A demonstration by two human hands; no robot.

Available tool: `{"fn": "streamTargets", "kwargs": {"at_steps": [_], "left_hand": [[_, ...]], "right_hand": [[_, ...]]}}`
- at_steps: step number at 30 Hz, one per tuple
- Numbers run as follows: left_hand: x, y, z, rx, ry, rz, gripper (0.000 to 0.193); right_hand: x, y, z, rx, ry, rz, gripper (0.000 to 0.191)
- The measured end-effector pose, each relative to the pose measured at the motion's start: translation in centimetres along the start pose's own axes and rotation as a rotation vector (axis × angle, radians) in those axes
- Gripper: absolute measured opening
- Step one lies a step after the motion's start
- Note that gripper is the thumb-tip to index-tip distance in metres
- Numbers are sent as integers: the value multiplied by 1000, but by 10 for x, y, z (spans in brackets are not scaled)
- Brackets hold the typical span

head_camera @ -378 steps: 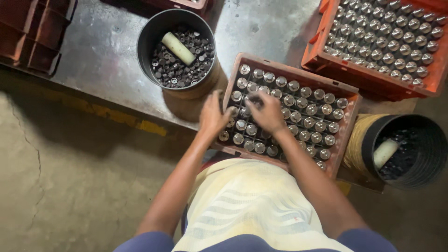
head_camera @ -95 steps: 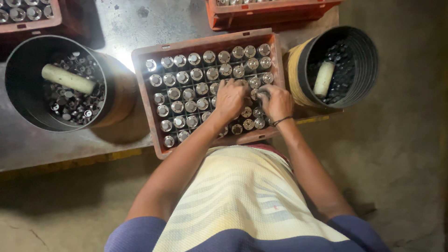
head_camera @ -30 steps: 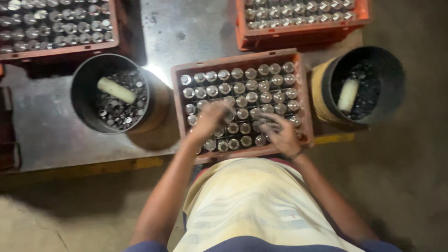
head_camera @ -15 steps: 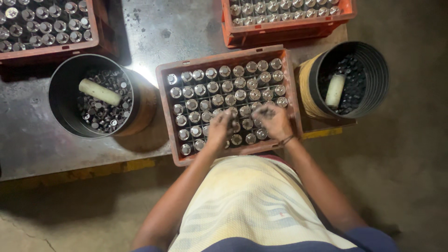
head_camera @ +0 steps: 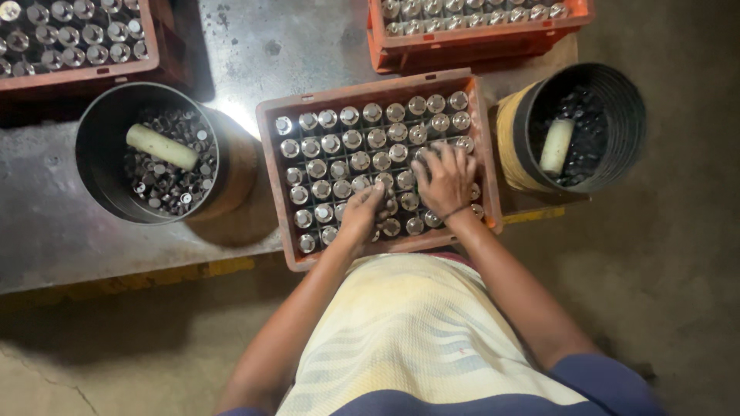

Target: The person repeatedly picks small cylindrical metal parts from a red crate, briefly inspects them, and places them into a metal bucket. The person continues this cycle throughout the clip, handling one part at a time.

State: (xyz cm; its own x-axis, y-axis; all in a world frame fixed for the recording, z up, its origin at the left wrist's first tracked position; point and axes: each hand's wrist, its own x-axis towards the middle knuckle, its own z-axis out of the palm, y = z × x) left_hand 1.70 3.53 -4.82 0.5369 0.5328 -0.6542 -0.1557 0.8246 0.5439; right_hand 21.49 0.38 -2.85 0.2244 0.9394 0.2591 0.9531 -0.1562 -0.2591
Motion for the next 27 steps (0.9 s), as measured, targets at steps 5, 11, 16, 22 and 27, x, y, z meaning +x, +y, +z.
{"fn": "streamTargets", "kwargs": {"at_steps": [5, 11, 16, 22, 27], "left_hand": [[4, -6, -2, 32, -15, 22, 30], [5, -10, 5, 64, -80, 29, 34], [-3, -6, 6, 121, -63, -76, 40], [-5, -3, 4, 274, 5, -12, 45], [-3, -4, 3, 224, -27, 14, 38]], "right_hand": [[-23, -8, -25, -28, -108, -45, 47], [-11, -13, -47, 546, -271, 82, 23], [-17, -29, -42, 626, -380, 27, 26], [34, 1, -21, 509, -182, 114, 16], [63, 11, -9, 203, -85, 128, 17]]}}
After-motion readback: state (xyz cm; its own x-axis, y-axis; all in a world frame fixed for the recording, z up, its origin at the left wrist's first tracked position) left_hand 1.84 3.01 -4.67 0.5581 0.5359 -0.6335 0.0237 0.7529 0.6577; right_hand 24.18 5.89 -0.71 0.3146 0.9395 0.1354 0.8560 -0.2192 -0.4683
